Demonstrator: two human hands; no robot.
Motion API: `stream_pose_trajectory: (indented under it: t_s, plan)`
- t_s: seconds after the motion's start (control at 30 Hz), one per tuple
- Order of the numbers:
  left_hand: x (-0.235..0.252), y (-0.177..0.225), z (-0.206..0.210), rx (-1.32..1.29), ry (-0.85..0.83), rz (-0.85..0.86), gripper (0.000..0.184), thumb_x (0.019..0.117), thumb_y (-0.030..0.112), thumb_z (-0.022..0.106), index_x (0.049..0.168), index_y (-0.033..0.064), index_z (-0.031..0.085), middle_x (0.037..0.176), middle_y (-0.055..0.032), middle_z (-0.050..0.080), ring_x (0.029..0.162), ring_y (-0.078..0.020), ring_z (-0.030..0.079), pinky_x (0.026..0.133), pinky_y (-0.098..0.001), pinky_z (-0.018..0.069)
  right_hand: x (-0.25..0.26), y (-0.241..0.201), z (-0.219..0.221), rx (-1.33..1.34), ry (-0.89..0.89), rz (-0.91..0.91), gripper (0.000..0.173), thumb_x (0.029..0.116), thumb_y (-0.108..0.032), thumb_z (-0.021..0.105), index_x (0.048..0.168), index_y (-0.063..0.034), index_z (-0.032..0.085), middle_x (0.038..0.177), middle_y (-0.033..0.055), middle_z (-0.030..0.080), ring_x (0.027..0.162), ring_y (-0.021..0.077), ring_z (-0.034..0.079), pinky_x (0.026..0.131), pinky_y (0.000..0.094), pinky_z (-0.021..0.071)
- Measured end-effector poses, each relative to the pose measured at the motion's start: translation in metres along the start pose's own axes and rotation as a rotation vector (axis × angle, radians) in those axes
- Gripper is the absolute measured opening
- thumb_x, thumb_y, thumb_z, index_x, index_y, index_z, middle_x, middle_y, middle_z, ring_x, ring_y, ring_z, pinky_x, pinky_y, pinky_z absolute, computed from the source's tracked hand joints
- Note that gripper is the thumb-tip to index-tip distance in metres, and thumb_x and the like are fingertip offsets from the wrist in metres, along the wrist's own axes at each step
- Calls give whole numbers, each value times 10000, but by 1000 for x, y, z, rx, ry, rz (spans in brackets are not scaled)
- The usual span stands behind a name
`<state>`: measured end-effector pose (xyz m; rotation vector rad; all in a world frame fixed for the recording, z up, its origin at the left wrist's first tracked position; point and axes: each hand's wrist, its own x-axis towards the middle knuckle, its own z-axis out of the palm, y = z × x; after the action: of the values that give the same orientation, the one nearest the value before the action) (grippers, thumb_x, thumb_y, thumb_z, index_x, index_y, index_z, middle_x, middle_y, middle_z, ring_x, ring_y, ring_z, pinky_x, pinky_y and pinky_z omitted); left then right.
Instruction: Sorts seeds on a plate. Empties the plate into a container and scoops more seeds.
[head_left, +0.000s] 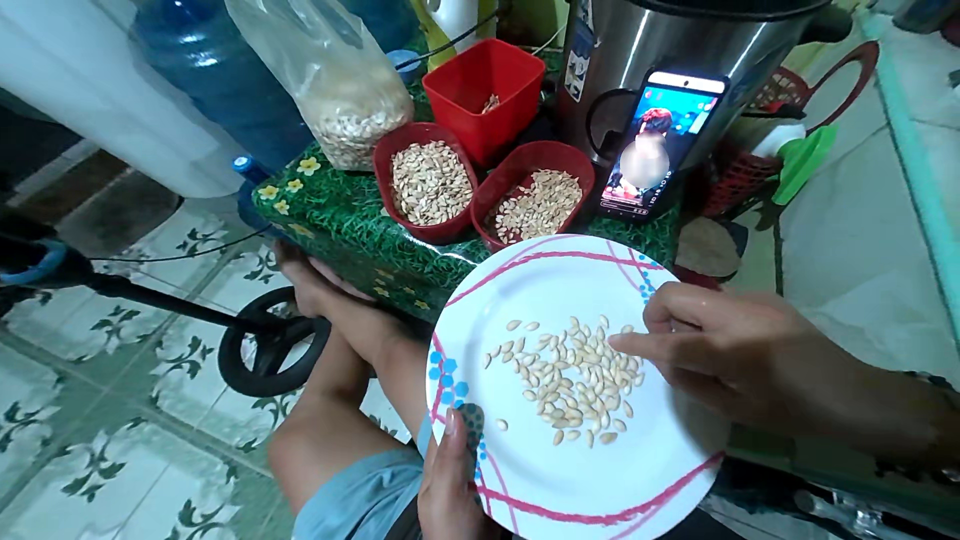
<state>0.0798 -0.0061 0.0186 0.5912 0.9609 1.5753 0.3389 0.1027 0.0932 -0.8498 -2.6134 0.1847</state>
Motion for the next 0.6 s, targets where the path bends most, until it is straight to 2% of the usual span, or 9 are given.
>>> stream_pose_trajectory:
  t_s: [0.1, 0.17, 0.27, 0.33, 0.6]
  plan:
    - [-1, 0, 1, 4, 1, -9, 315, 1113, 262, 327, 1245, 98, 562, 1046, 10, 750, 986, -74, 723, 891, -288, 606, -1, -2, 4, 62, -32, -54, 376, 982, -146, 493, 1257, -233, 736, 883, 30, 601, 658, 116, 540, 508, 266, 420]
    - [-2, 0, 3, 8, 6, -13, 313, 1111, 242, 320, 1238, 100, 568, 1035, 14, 752, 974, -72, 724, 880, -282, 608, -2, -5, 7, 75, -24, -57, 350, 995, -155, 498, 1248, -201, 735, 871, 32, 603, 667, 127, 545, 520, 274, 424]
    - [-4, 1, 7, 34, 3, -7, 306, 1113, 225, 313, 1220, 102, 572, 1023, 30, 755, 961, -60, 726, 872, -271, 611, -2, -5, 11, 66, -6, -23, 282, 1034, -222, 502, 1159, -139, 740, 869, 27, 632, 699, 127, 589, 553, 274, 469]
    - [-6, 2, 8, 58, -18, 1, 306, 1114, 220, 310, 1214, 110, 577, 1026, 44, 755, 963, -49, 722, 875, -261, 607, -2, -4, 12, 67, -11, -12, 262, 1045, -252, 511, 1122, -130, 729, 867, 26, 632, 701, 128, 597, 554, 276, 476]
    - [-6, 1, 8, 74, -69, -17, 297, 1114, 235, 334, 1231, 100, 572, 1044, 38, 750, 983, -55, 718, 900, -262, 597, 0, -7, 14, 4, -80, -23, 230, 1011, -224, 514, 989, -137, 725, 851, 26, 622, 680, 149, 596, 526, 297, 467]
